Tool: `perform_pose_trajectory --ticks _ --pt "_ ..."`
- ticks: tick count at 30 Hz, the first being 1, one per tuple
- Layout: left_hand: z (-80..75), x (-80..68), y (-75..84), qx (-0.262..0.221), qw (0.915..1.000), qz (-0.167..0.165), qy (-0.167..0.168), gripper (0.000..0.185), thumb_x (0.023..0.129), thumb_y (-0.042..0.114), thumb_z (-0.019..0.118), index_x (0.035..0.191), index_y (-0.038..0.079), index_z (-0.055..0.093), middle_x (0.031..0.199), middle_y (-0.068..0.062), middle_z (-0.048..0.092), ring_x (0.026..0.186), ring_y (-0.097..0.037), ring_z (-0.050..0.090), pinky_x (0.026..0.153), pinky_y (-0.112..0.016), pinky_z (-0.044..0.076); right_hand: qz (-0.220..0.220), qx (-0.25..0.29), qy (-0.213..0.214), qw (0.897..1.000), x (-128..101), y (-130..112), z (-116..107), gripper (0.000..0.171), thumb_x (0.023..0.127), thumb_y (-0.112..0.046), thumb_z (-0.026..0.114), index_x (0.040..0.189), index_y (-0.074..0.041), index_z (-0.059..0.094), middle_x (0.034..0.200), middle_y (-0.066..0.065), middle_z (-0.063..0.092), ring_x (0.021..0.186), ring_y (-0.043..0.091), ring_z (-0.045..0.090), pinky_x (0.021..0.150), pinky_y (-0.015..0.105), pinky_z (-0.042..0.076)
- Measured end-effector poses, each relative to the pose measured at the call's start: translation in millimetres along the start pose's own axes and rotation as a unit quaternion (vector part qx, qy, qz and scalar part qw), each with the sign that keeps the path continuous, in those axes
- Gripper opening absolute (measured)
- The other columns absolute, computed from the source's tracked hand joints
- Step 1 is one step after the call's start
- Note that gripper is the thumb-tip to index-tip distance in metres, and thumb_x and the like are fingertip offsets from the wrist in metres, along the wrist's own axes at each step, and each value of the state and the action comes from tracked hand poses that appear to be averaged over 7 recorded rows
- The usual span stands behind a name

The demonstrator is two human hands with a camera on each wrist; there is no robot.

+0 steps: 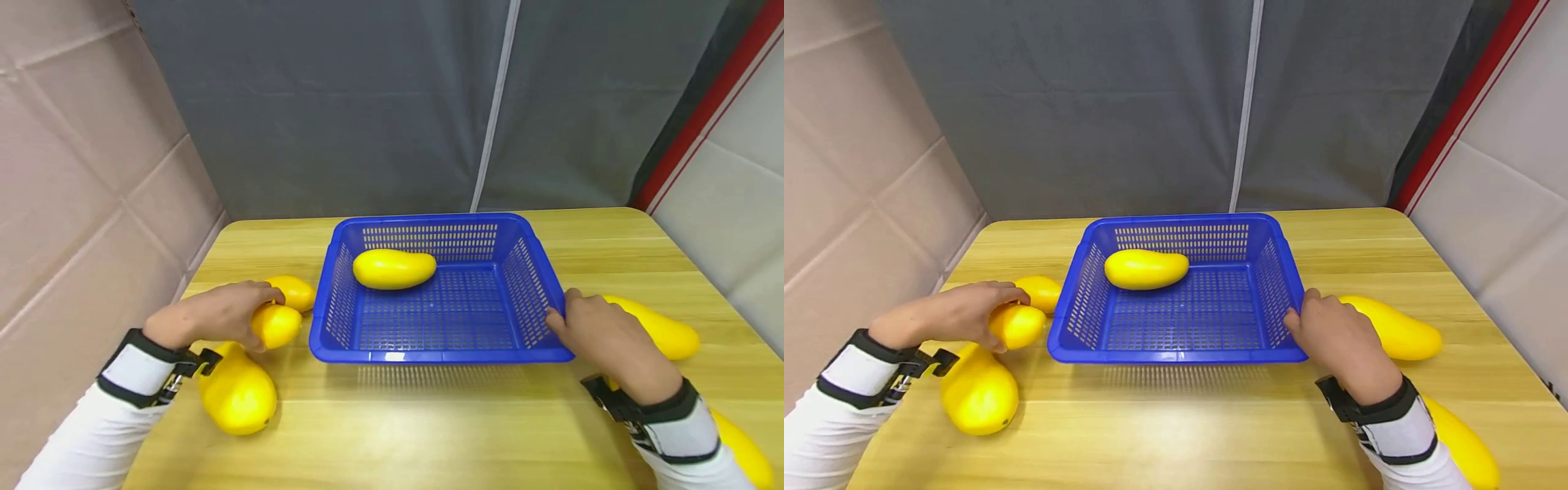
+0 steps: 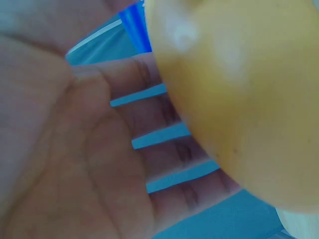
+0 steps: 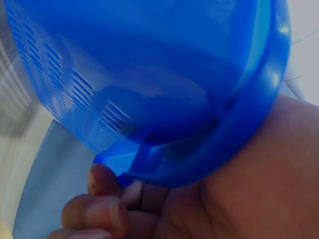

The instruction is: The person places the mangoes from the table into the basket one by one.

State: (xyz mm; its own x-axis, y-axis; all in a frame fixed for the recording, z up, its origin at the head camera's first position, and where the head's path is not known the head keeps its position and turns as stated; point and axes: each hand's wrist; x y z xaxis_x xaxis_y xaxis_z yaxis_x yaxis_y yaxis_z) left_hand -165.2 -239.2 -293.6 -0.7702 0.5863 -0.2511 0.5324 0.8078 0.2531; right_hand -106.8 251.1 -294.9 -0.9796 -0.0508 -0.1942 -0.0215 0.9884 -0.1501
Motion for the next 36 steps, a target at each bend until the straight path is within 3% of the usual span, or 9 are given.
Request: perform_pose_trajectory --ticks 7,14,23,31,36 --pt "-12.8 2.3 -0.1 0.023 0.9990 0.001 0.039 0.062 0.063 0.024 0.087 0.112 -0.002 0.060 0.099 -0.008 0.062 0.083 -0.023 0.056 0.080 -0.045 0.048 -0.002 -0.003 0.008 1.000 -0.3 -0.3 0.5 0.045 0.096 -0.031 0.051 0.102 0.013 0.047 0.070 0.012 0.049 0.059 0.025 0.050 0.048 0.035 0.040" --pt "-28.3 10.2 11.3 0.059 0.9961 -0.015 0.063 0.063 0.062 0.023 0.088 0.113 -0.001 0.060 0.099 -0.009 0.060 0.082 -0.025 0.056 0.077 -0.046 0.050 0.006 0.000 -0.005 1.000 0.1 -2.0 -1.6 0.046 0.096 -0.032 0.051 0.105 0.013 0.047 0.069 0.011 0.049 0.060 0.024 0.051 0.050 0.034 0.040" --pt "-41.3 27.3 35.8 0.052 0.9947 0.021 0.087 0.059 0.064 0.022 0.085 0.112 -0.001 0.060 0.096 -0.009 0.060 0.077 -0.023 0.055 0.074 -0.042 0.050 0.012 0.001 -0.011 1.000 0.1 -2.2 -0.4 0.046 0.096 -0.033 0.050 0.106 0.013 0.046 0.070 0.011 0.049 0.060 0.024 0.051 0.049 0.033 0.040" --pt "-47.9 54.0 59.7 0.071 0.9934 0.033 0.083 0.063 0.067 0.029 0.084 0.118 0.000 0.060 0.102 -0.011 0.061 0.081 -0.025 0.057 0.076 -0.042 0.050 0.007 0.005 -0.008 1.000 -0.3 -0.6 -0.3 0.046 0.096 -0.033 0.050 0.104 0.012 0.047 0.070 0.011 0.049 0.060 0.024 0.051 0.049 0.034 0.040" --pt "-47.9 69.2 75.3 0.082 0.9892 0.076 0.095 0.062 0.066 0.028 0.084 0.116 0.001 0.060 0.100 -0.010 0.059 0.081 -0.024 0.056 0.077 -0.038 0.050 0.002 0.002 0.000 1.000 -0.5 0.5 0.0 0.043 0.096 -0.032 0.051 0.100 0.011 0.047 0.069 0.011 0.048 0.059 0.024 0.050 0.049 0.035 0.040"
Point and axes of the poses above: each hand's wrist, its own x-axis towards the middle knuckle, its own z-axis out of the palm, y = z × x
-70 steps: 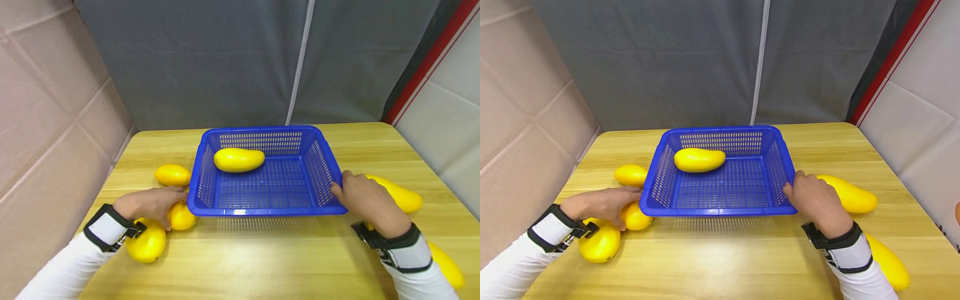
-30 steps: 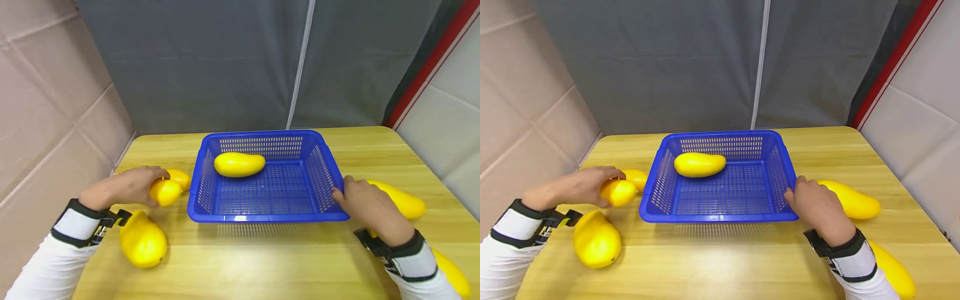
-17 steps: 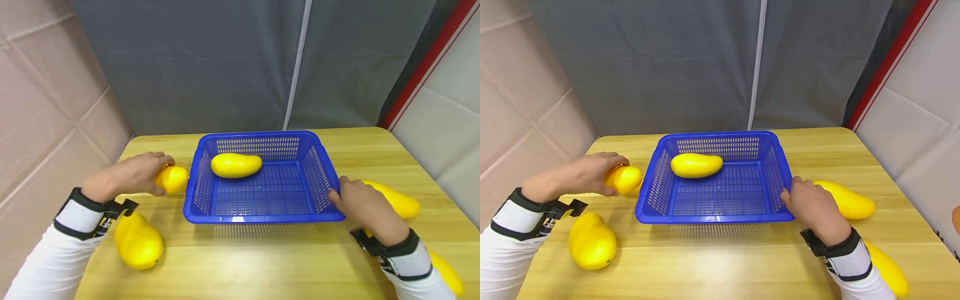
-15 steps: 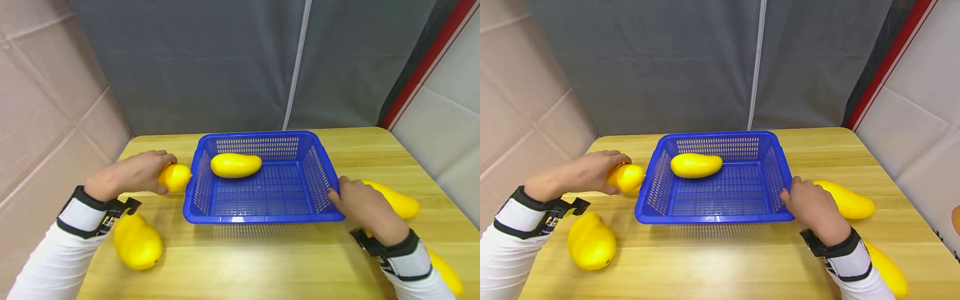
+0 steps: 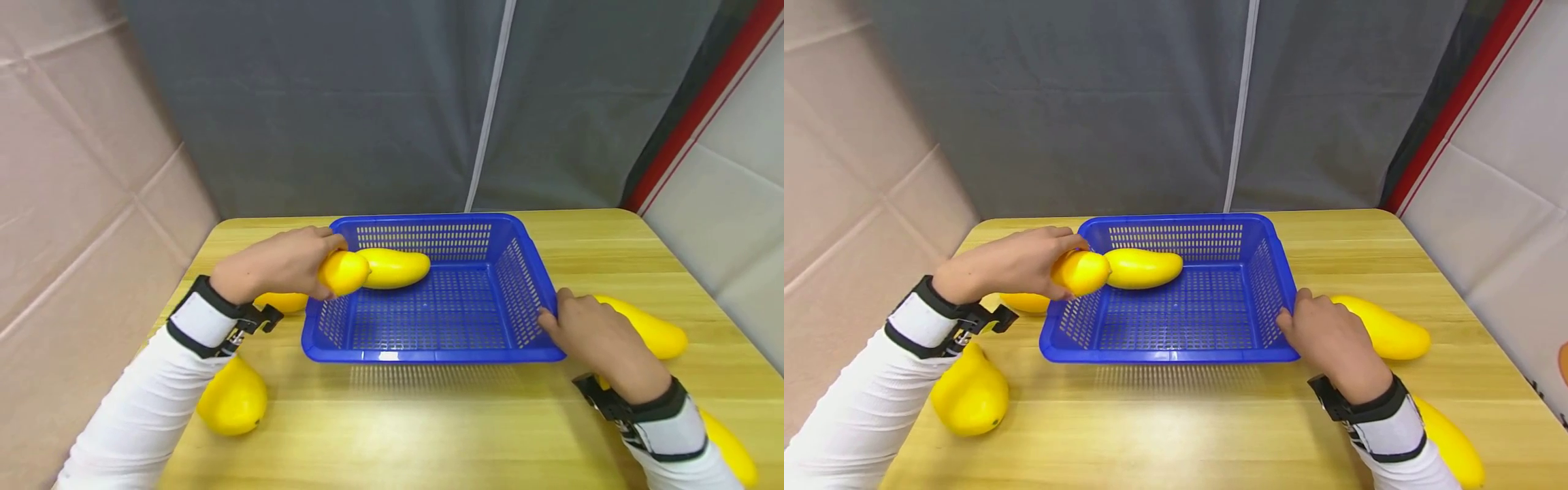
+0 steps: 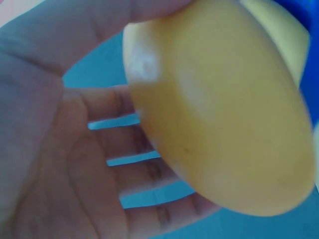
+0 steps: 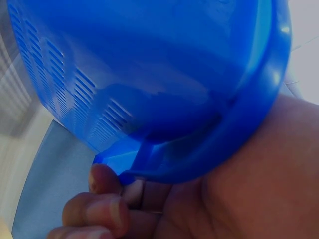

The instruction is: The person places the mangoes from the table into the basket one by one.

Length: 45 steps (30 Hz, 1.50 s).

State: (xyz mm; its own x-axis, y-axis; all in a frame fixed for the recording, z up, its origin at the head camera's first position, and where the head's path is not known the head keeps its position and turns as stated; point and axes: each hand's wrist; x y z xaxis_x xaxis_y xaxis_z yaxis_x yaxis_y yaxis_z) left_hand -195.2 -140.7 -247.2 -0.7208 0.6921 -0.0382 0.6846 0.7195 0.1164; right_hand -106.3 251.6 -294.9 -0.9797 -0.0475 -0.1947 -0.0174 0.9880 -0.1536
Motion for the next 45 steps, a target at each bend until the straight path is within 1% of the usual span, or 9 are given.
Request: perform_pose_trajectory --ticks 3,6,9,16,22,26,35,42,45 --pt "1.3 11.6 8.8 0.010 0.9994 0.029 0.014 0.062 0.066 0.030 0.084 0.116 0.001 0.059 0.100 -0.010 0.058 0.082 -0.025 0.056 0.076 -0.038 0.050 0.001 -0.003 0.004 1.000 0.0 0.4 0.1 0.042 0.096 -0.031 0.051 0.100 0.010 0.047 0.068 0.011 0.048 0.058 0.024 0.050 0.049 0.034 0.040" --pt "2.7 23.6 16.8 0.017 0.9989 0.040 0.017 0.062 0.067 0.031 0.084 0.116 0.002 0.059 0.101 -0.010 0.058 0.085 -0.025 0.056 0.077 -0.038 0.050 0.000 -0.003 0.003 1.000 -0.4 1.5 0.1 0.042 0.096 -0.032 0.050 0.100 0.011 0.047 0.069 0.011 0.048 0.059 0.025 0.050 0.049 0.035 0.040" --pt "3.6 35.4 22.6 0.019 0.9986 0.047 0.018 0.060 0.069 0.032 0.082 0.116 0.003 0.059 0.103 -0.009 0.058 0.088 -0.025 0.056 0.079 -0.038 0.049 -0.002 -0.002 0.002 1.000 -0.4 2.4 1.0 0.044 0.096 -0.032 0.050 0.101 0.012 0.047 0.070 0.012 0.048 0.060 0.026 0.050 0.050 0.037 0.041" --pt "0.2 59.6 35.8 0.026 0.9989 0.039 0.002 0.061 0.072 0.037 0.079 0.121 0.008 0.057 0.109 -0.007 0.058 0.092 -0.023 0.055 0.079 -0.038 0.048 -0.009 -0.005 0.007 1.000 0.2 3.6 2.2 0.044 0.096 -0.032 0.050 0.100 0.012 0.047 0.070 0.013 0.049 0.059 0.027 0.051 0.050 0.039 0.042" --pt "2.0 79.7 45.9 0.025 0.9977 0.063 -0.005 0.057 0.075 0.037 0.076 0.119 0.006 0.057 0.104 -0.006 0.057 0.087 -0.022 0.055 0.078 -0.036 0.048 -0.011 -0.002 0.006 1.000 -0.8 4.9 2.8 0.043 0.097 -0.031 0.051 0.099 0.011 0.046 0.069 0.012 0.048 0.058 0.025 0.050 0.049 0.037 0.041" --pt "6.3 90.3 50.6 0.017 0.9974 0.069 -0.007 0.060 0.075 0.041 0.076 0.120 0.006 0.056 0.106 -0.006 0.056 0.089 -0.020 0.054 0.080 -0.035 0.048 -0.012 0.000 0.008 1.000 -1.7 4.5 3.0 0.041 0.097 -0.031 0.050 0.098 0.010 0.047 0.069 0.011 0.048 0.058 0.024 0.050 0.048 0.036 0.040" --pt "13.8 113.6 57.1 0.012 0.9981 0.060 -0.008 0.064 0.076 0.046 0.075 0.124 0.008 0.055 0.112 -0.006 0.057 0.094 -0.020 0.054 0.083 -0.036 0.048 -0.014 -0.003 0.010 1.000 -1.1 4.7 2.7 0.042 0.097 -0.031 0.050 0.098 0.010 0.047 0.070 0.012 0.049 0.059 0.025 0.050 0.049 0.037 0.041" --pt "15.4 134.0 57.3 0.002 0.9992 0.033 -0.022 0.070 0.078 0.046 0.074 0.132 0.009 0.051 0.121 -0.006 0.056 0.103 -0.021 0.051 0.087 -0.039 0.046 -0.008 -0.005 0.002 1.000 -0.5 2.8 3.9 0.044 0.097 -0.031 0.050 0.102 0.012 0.047 0.071 0.013 0.049 0.060 0.026 0.051 0.050 0.037 0.042" --pt "17.7 142.2 58.1 0.005 0.9993 0.028 -0.025 0.067 0.078 0.045 0.073 0.131 0.010 0.052 0.118 -0.005 0.057 0.101 -0.020 0.051 0.085 -0.039 0.047 -0.009 -0.004 0.001 1.000 -0.2 1.5 4.6 0.044 0.096 -0.031 0.051 0.102 0.012 0.047 0.071 0.013 0.049 0.060 0.025 0.051 0.050 0.036 0.042"
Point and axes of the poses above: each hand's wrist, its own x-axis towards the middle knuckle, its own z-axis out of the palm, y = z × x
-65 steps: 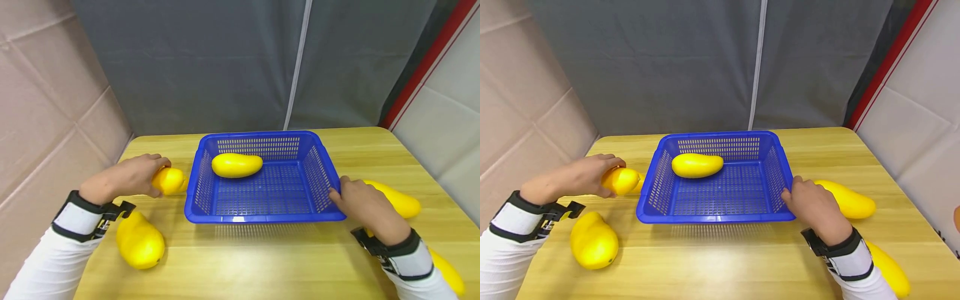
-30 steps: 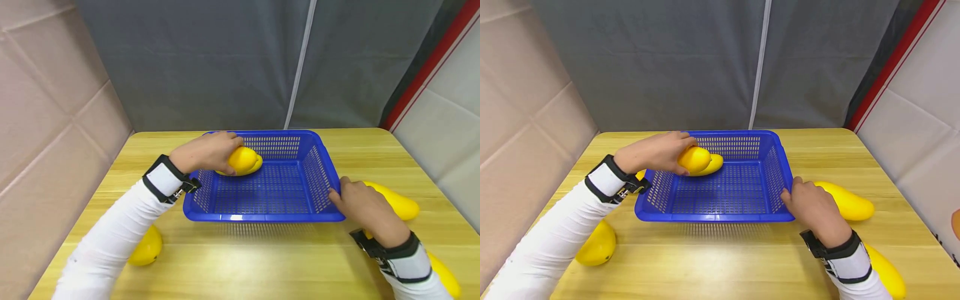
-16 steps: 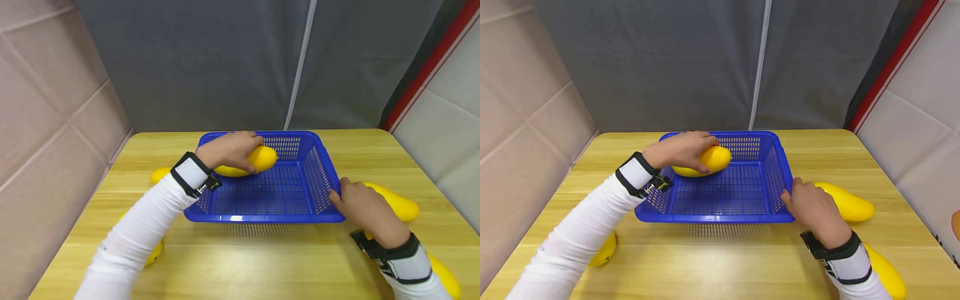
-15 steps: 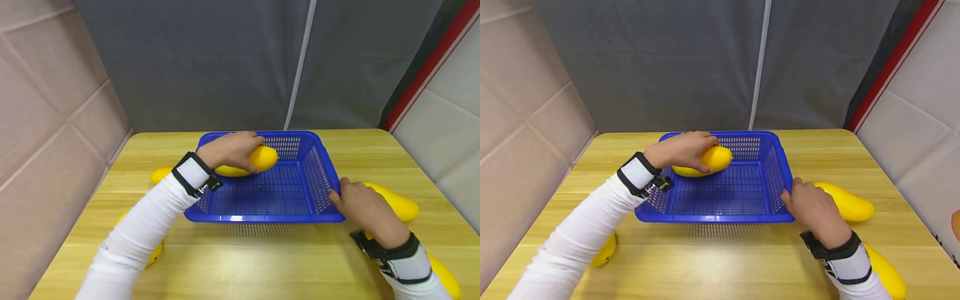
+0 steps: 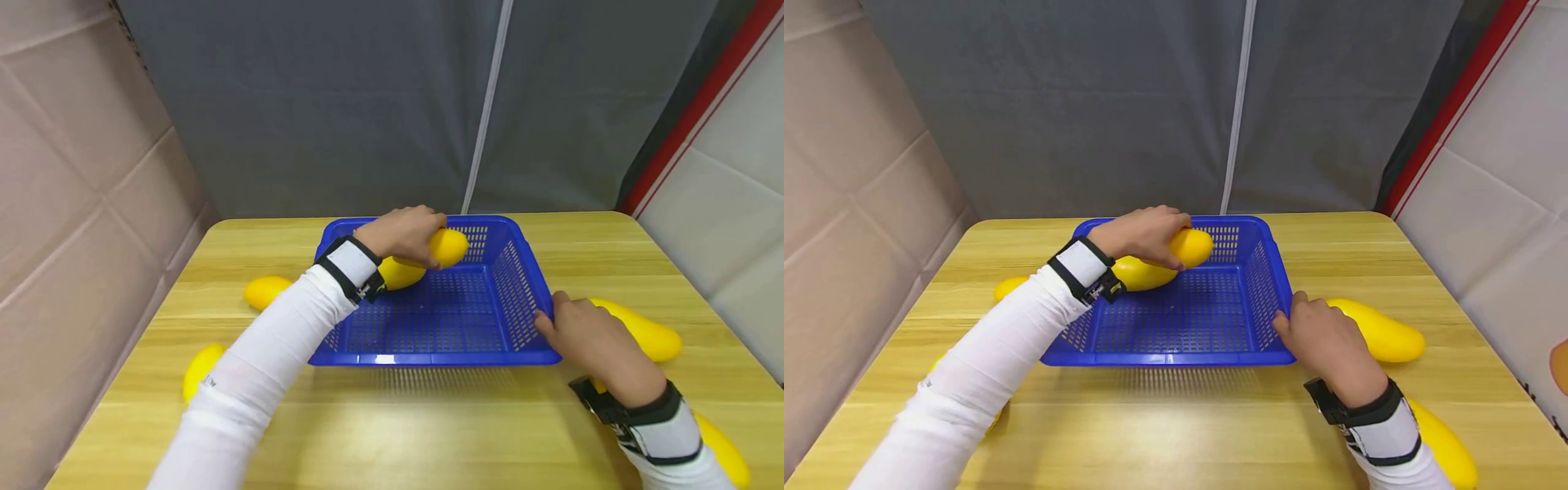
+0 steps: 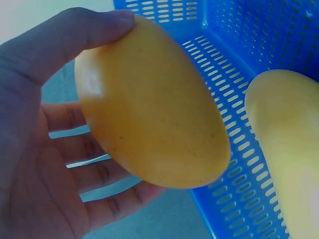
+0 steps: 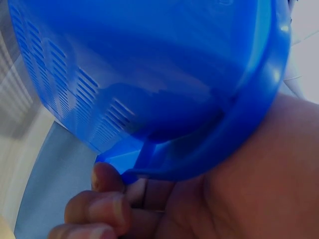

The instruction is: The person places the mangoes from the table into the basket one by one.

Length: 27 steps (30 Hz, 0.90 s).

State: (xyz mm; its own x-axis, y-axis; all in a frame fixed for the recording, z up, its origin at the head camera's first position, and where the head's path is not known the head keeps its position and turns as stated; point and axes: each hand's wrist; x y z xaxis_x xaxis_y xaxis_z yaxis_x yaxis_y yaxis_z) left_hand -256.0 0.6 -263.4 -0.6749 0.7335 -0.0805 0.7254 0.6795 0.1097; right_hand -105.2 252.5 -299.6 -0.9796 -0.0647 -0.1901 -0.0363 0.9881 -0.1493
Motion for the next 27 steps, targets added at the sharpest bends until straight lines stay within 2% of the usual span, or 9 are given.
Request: perform_pose_trajectory --ticks 8,12,15,22,27 --pt "14.1 27.2 15.7 0.037 0.9993 0.002 0.003 0.053 0.077 0.050 0.067 0.113 0.012 0.057 0.100 -0.002 0.059 0.089 -0.019 0.056 0.077 -0.038 0.049 0.008 0.003 -0.004 1.000 -2.3 -0.4 -2.2 0.044 0.097 -0.032 0.050 0.103 0.012 0.047 0.070 0.011 0.049 0.059 0.023 0.051 0.049 0.034 0.041" --pt "22.8 38.7 24.2 0.033 0.9994 0.000 -0.003 0.054 0.077 0.049 0.069 0.113 0.011 0.056 0.100 -0.003 0.059 0.090 -0.020 0.057 0.079 -0.037 0.049 0.015 0.006 -0.011 1.000 -2.8 -1.4 -1.7 0.045 0.096 -0.032 0.050 0.105 0.012 0.047 0.070 0.011 0.049 0.059 0.023 0.051 0.049 0.033 0.040" --pt "26.7 44.4 28.3 0.022 0.9997 -0.008 -0.004 0.056 0.077 0.048 0.070 0.116 0.011 0.056 0.102 -0.003 0.058 0.091 -0.021 0.057 0.080 -0.039 0.049 0.014 0.007 -0.006 1.000 -3.1 -2.5 -0.6 0.044 0.096 -0.031 0.050 0.104 0.012 0.047 0.070 0.011 0.049 0.059 0.023 0.050 0.049 0.033 0.040" --pt "38.3 53.8 29.9 0.024 0.9995 -0.018 0.011 0.048 0.079 0.047 0.066 0.110 0.012 0.057 0.099 -0.004 0.059 0.089 -0.022 0.058 0.076 -0.040 0.049 0.003 0.014 0.006 1.000 -3.5 -5.2 -0.4 0.042 0.096 -0.031 0.049 0.103 0.010 0.047 0.068 0.010 0.049 0.057 0.022 0.050 0.047 0.032 0.039" --pt "51.7 59.3 28.6 0.029 0.9994 -0.019 0.004 0.042 0.081 0.045 0.066 0.106 0.012 0.059 0.094 -0.003 0.059 0.085 -0.020 0.057 0.072 -0.038 0.049 0.006 0.013 -0.002 1.000 -1.7 -6.2 -1.2 0.045 0.097 -0.031 0.050 0.107 0.012 0.046 0.069 0.011 0.049 0.057 0.022 0.050 0.048 0.032 0.040"
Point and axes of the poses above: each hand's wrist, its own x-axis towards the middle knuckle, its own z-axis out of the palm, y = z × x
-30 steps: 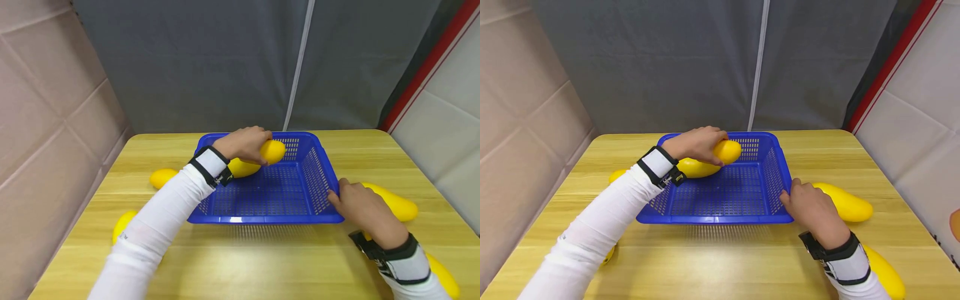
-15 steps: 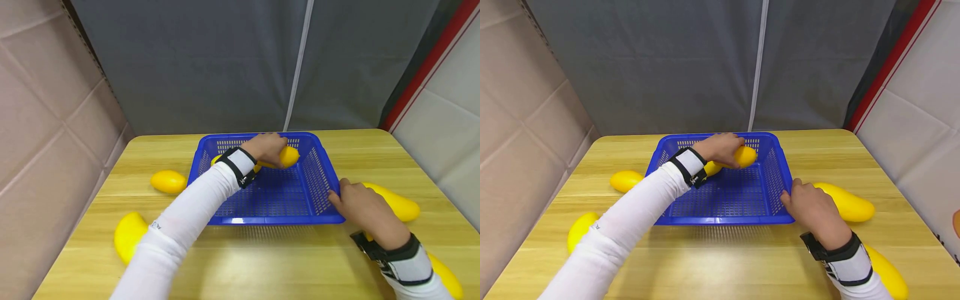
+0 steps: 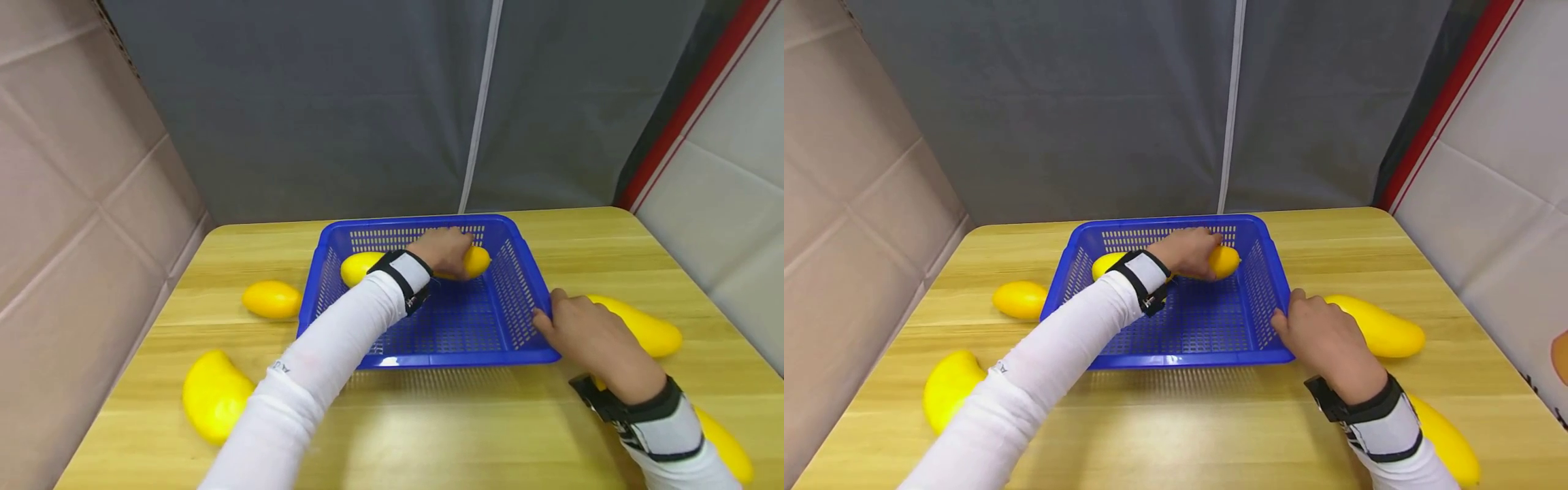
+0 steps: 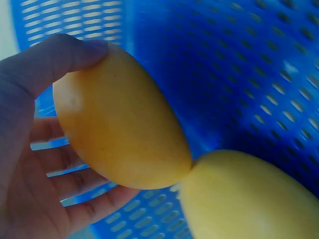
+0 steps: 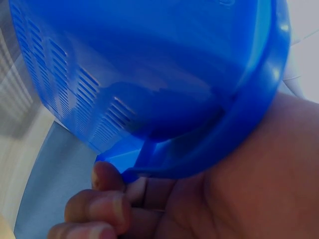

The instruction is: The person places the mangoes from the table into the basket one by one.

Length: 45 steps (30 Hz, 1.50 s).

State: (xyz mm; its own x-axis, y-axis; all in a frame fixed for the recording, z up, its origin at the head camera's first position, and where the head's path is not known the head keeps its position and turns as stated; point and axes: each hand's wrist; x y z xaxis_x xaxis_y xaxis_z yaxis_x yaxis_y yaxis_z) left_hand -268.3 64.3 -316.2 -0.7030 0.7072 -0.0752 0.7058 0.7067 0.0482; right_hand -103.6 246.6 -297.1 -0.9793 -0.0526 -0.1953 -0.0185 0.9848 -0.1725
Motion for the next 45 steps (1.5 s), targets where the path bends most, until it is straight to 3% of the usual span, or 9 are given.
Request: perform_pose_trajectory --ticks 8,16,24,28,36,45 --pt "11.4 7.0 5.8 0.018 0.9998 0.002 -0.006 0.037 0.084 0.047 0.062 0.099 0.013 0.059 0.088 -0.002 0.058 0.080 -0.020 0.058 0.071 -0.038 0.049 0.007 0.000 -0.007 1.000 -0.8 0.7 0.2 0.044 0.096 -0.031 0.051 0.106 0.012 0.046 0.070 0.011 0.049 0.058 0.022 0.050 0.048 0.032 0.039" --pt "16.7 7.7 7.8 0.014 0.9996 -0.005 -0.024 0.036 0.081 0.042 0.067 0.102 0.014 0.060 0.090 -0.001 0.059 0.082 -0.019 0.057 0.071 -0.037 0.049 0.002 -0.006 -0.005 1.000 -1.4 -1.3 1.2 0.046 0.097 -0.032 0.050 0.108 0.013 0.046 0.071 0.012 0.049 0.059 0.023 0.051 0.049 0.034 0.041" --pt "20.0 6.0 8.3 0.040 0.9990 -0.017 -0.008 0.047 0.082 0.045 0.067 0.114 0.012 0.061 0.110 -0.006 0.059 0.099 -0.023 0.056 0.082 -0.038 0.048 -0.006 -0.008 0.006 1.000 0.5 -2.3 2.1 0.047 0.097 -0.032 0.050 0.107 0.014 0.046 0.070 0.012 0.049 0.058 0.023 0.050 0.047 0.034 0.040" --pt "20.7 5.1 8.1 0.041 0.9991 -0.015 0.000 0.049 0.081 0.047 0.067 0.116 0.013 0.062 0.111 -0.006 0.058 0.100 -0.022 0.056 0.083 -0.039 0.047 -0.004 -0.009 0.005 1.000 0.3 -2.1 2.3 0.046 0.097 -0.032 0.050 0.105 0.013 0.046 0.071 0.012 0.049 0.058 0.024 0.050 0.048 0.035 0.040" --pt "19.8 3.2 6.1 0.035 0.9993 -0.008 -0.001 0.060 0.079 0.050 0.071 0.124 0.012 0.058 0.113 -0.006 0.057 0.101 -0.022 0.056 0.084 -0.037 0.048 -0.003 -0.003 -0.002 1.000 -1.2 -3.3 2.7 0.044 0.096 -0.031 0.051 0.105 0.012 0.046 0.069 0.010 0.048 0.057 0.022 0.050 0.048 0.032 0.040" --pt "7.5 -0.4 -1.6 0.059 0.9980 0.019 0.005 0.046 0.085 0.044 0.063 0.118 0.011 0.060 0.113 -0.007 0.057 0.100 -0.023 0.056 0.085 -0.038 0.047 -0.008 -0.005 -0.005 1.000 4.0 -3.0 2.3 0.046 0.097 -0.032 0.050 0.107 0.013 0.046 0.070 0.011 0.049 0.059 0.023 0.051 0.049 0.033 0.041"
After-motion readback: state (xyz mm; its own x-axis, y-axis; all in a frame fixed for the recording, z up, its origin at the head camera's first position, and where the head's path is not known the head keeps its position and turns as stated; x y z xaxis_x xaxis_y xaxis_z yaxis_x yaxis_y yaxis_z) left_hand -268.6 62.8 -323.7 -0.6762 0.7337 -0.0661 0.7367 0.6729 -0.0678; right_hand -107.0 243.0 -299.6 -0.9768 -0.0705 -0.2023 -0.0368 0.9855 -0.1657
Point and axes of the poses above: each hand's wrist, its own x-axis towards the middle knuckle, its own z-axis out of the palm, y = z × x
